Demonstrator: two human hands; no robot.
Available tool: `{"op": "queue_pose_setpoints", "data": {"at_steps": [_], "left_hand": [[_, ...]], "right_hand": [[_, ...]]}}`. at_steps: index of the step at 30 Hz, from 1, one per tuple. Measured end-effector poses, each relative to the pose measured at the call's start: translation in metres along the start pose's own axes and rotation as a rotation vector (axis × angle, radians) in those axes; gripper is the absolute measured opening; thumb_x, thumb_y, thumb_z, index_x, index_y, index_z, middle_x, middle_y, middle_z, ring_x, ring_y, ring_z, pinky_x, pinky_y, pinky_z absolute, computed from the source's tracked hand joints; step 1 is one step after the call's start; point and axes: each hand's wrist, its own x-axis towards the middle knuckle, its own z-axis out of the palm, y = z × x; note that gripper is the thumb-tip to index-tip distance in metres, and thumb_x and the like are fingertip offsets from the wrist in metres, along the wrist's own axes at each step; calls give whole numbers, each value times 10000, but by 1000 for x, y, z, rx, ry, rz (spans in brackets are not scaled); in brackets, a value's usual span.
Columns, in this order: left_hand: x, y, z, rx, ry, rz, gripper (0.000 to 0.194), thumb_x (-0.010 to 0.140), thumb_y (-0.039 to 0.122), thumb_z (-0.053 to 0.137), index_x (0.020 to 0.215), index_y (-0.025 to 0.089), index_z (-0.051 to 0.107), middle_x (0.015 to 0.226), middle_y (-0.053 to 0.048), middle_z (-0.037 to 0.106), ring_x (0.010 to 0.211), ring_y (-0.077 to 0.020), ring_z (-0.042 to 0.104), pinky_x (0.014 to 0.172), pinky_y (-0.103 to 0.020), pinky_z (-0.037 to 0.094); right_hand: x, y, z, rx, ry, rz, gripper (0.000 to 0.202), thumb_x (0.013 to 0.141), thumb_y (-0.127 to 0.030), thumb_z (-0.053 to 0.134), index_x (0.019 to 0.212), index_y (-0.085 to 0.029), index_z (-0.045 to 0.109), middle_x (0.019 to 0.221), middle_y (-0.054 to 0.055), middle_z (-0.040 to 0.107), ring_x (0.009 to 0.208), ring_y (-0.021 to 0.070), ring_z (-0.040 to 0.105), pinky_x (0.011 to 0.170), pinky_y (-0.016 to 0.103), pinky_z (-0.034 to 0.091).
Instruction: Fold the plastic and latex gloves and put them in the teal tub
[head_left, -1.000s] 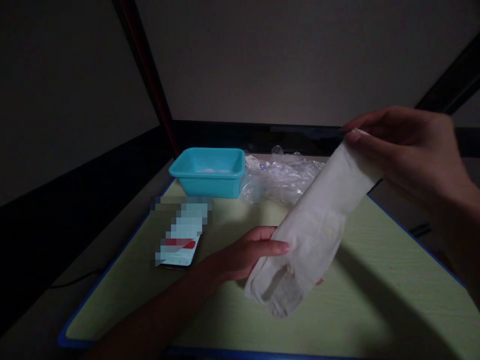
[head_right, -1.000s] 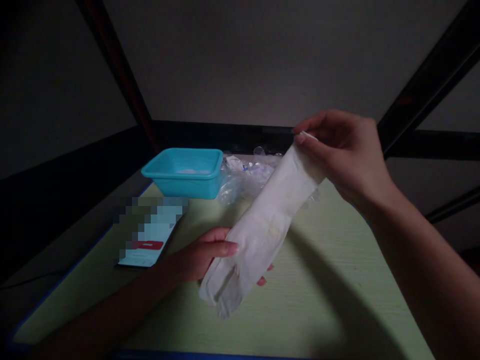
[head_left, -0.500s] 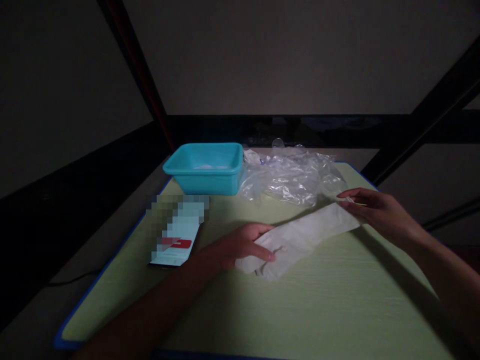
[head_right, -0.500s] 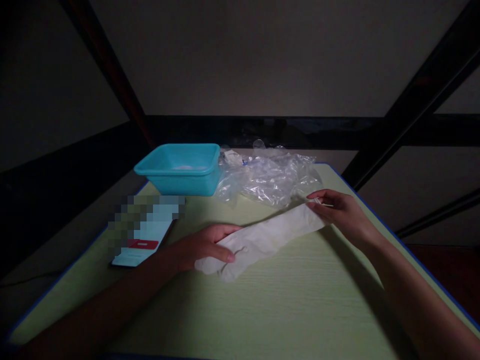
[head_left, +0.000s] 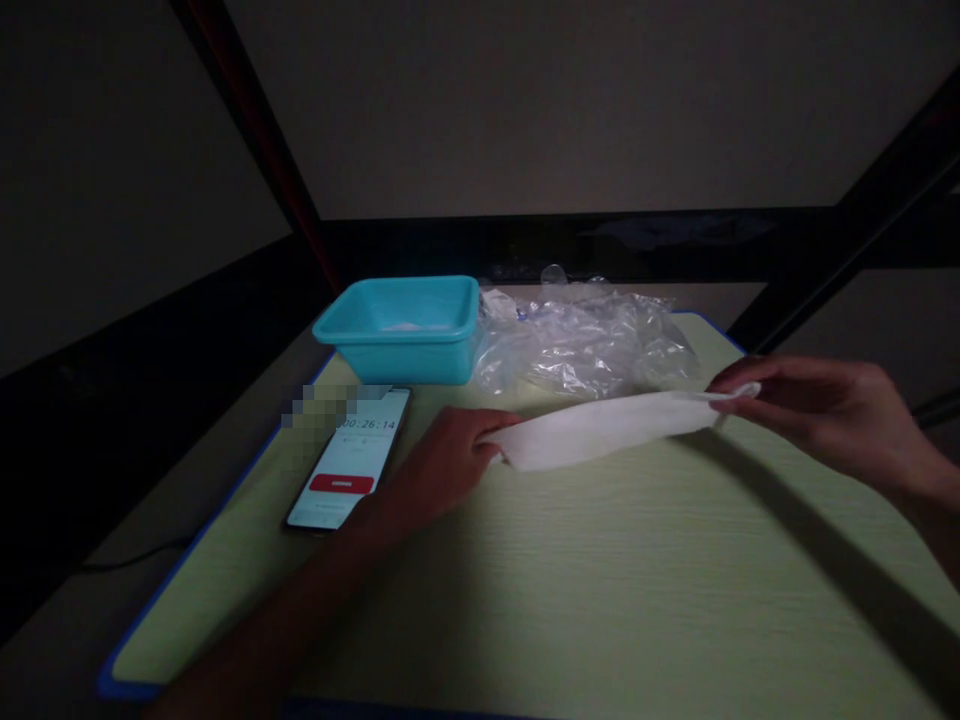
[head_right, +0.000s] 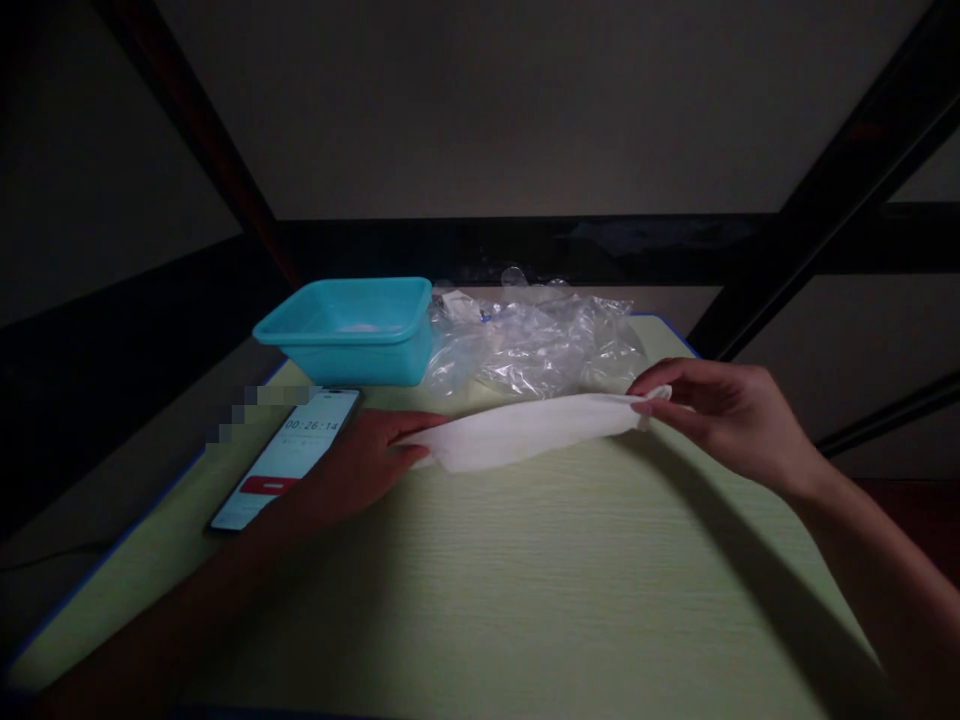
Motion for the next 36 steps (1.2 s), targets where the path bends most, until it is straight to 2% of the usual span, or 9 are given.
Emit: {"op": "queue_pose_setpoints", "data": {"at_steps": [2,5,7,12,19,23,26,31,36], "left_hand": [[-3,-2,-2,213,84,171,396,772,34,419,1085,161,625,1018,-72,695,872,-212,658,768,-342,514],[-9,-7,1,512,113,417,372,814,25,372,1091,146,588,1037,-93,683,922,-205,647,761,-334,528],[-13,-8,7,649,55,525,324,842,31,350,1046,121,585,1014,-116,682,937,-202,639,763,-325,531],[-27,-9,17,751,-111,611,329,853,3,305,1041,80,565,1054,-181,653,961,-224,625,803,-354,519],[-51,-23,1,727,-219,456,441,819,-4,365,1223,133,477,1316,-118,500,1204,-228,473,989,-366,399],[-66,-28,-13,612,-271,369,633,771,-58,283,1356,181,317,1426,-85,349,1310,-197,319,1046,-385,323],[-66,-21,-18,539,-196,353,695,747,-75,268,1389,191,255,1460,-75,281,1337,-196,254,1066,-402,296],[-35,7,-4,446,-166,460,454,891,124,351,1344,94,331,1451,-123,296,1355,-178,206,1106,-356,227],[-9,9,23,430,-325,523,575,873,322,491,1355,70,306,1462,-133,253,1367,-218,162,1118,-383,171]], "right_hand": [[-7,-5,1,-52,70,-156,129,767,-256,577,646,-231,614,685,38,688,673,184,662,698,359,542],[-22,1,4,-176,-17,-430,172,779,-119,520,713,-245,617,753,36,707,740,187,673,835,433,503],[-34,13,7,-261,-102,-569,221,793,-94,482,800,-255,632,793,31,717,742,190,680,817,445,511],[-61,35,8,-363,-285,-643,288,832,-117,475,1030,-283,604,930,19,716,902,224,660,899,515,458],[-77,26,-5,-317,-263,-493,410,811,-105,413,1132,-330,534,1013,12,684,971,253,633,854,521,498],[-74,17,-1,-278,-101,-210,255,828,-193,410,988,-316,566,902,27,678,829,254,661,679,445,564],[-62,16,8,-257,-130,-21,189,815,-376,489,928,-252,574,872,73,655,753,260,648,620,436,558],[-41,23,23,-205,-254,109,351,697,-531,585,779,-190,597,691,62,591,572,204,577,489,359,494],[-35,18,26,17,-338,398,332,623,-507,618,650,-212,468,486,-50,425,411,101,400,369,237,314]]}}
